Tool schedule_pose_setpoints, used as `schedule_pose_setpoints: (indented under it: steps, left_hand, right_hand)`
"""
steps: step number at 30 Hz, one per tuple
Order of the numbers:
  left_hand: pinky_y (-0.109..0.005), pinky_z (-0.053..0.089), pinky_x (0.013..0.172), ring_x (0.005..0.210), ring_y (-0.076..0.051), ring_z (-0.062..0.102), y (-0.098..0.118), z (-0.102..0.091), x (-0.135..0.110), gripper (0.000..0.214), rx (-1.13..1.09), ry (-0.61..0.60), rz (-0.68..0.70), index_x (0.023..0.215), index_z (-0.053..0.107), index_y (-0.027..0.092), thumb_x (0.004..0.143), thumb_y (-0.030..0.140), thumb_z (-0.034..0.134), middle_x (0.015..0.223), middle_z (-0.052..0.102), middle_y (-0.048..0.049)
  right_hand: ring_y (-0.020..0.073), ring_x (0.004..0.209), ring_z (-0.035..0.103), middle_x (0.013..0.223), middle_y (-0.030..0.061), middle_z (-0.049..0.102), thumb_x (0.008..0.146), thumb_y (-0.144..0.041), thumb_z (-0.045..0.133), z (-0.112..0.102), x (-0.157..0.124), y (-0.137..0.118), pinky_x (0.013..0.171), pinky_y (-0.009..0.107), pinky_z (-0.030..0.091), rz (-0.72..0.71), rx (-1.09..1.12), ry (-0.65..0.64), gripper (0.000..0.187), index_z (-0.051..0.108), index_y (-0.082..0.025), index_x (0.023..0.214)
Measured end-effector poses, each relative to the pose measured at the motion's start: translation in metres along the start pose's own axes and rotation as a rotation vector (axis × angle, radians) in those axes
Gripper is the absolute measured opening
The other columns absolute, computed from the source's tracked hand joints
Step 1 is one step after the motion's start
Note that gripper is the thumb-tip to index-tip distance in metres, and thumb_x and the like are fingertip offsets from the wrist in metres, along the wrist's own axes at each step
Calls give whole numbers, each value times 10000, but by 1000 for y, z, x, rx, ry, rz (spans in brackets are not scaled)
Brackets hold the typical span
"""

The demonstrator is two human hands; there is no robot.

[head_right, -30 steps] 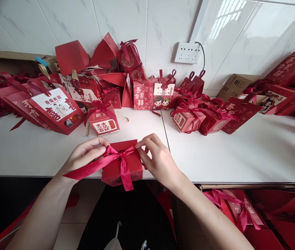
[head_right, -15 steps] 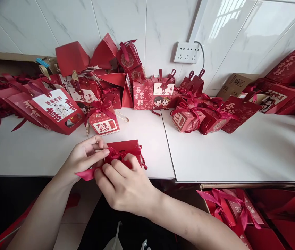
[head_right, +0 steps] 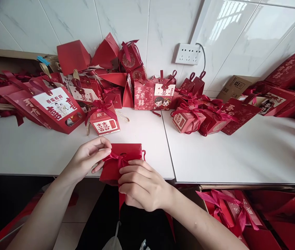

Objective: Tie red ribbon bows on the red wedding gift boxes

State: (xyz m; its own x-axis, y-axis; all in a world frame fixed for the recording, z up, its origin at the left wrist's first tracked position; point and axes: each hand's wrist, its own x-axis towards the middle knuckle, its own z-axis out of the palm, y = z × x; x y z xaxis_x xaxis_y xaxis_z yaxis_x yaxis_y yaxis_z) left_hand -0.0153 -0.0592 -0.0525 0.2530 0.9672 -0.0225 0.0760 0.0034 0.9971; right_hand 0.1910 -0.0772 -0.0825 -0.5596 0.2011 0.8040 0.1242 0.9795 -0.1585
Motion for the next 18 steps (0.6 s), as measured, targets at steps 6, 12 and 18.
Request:
schedule_pose_setpoints:
  steps: [6,12,18]
  left_hand:
    - [-152,357,416,443,-26,431,2,1,-4,83,161,-25,58,840,534,184,821,266,540,690,506,53]
    - [-205,449,606,674,-107,581,15,15,-13,161,574,79,128,835,575,217,843,373,535,766,617,31]
    - [-244,465,688,760,-141,621,17,22,-14,140,764,126,159,830,571,221,831,357,539,838,659,20]
  right_hand:
    - [186,923,641,788,69,689,912,-163,471,-2,-2,0,886,405,500,9,-22,19,141,600,-115,880]
    - [164,877,656,803,47,711,902,-69,397,0,4,-14,960,408,424,-39,-169,-13,259,645,-114,840]
    - [153,848,649,759,20,708,874,-85,471,9,1,-24,975,402,404,-93,-224,-2,218,667,-124,786]
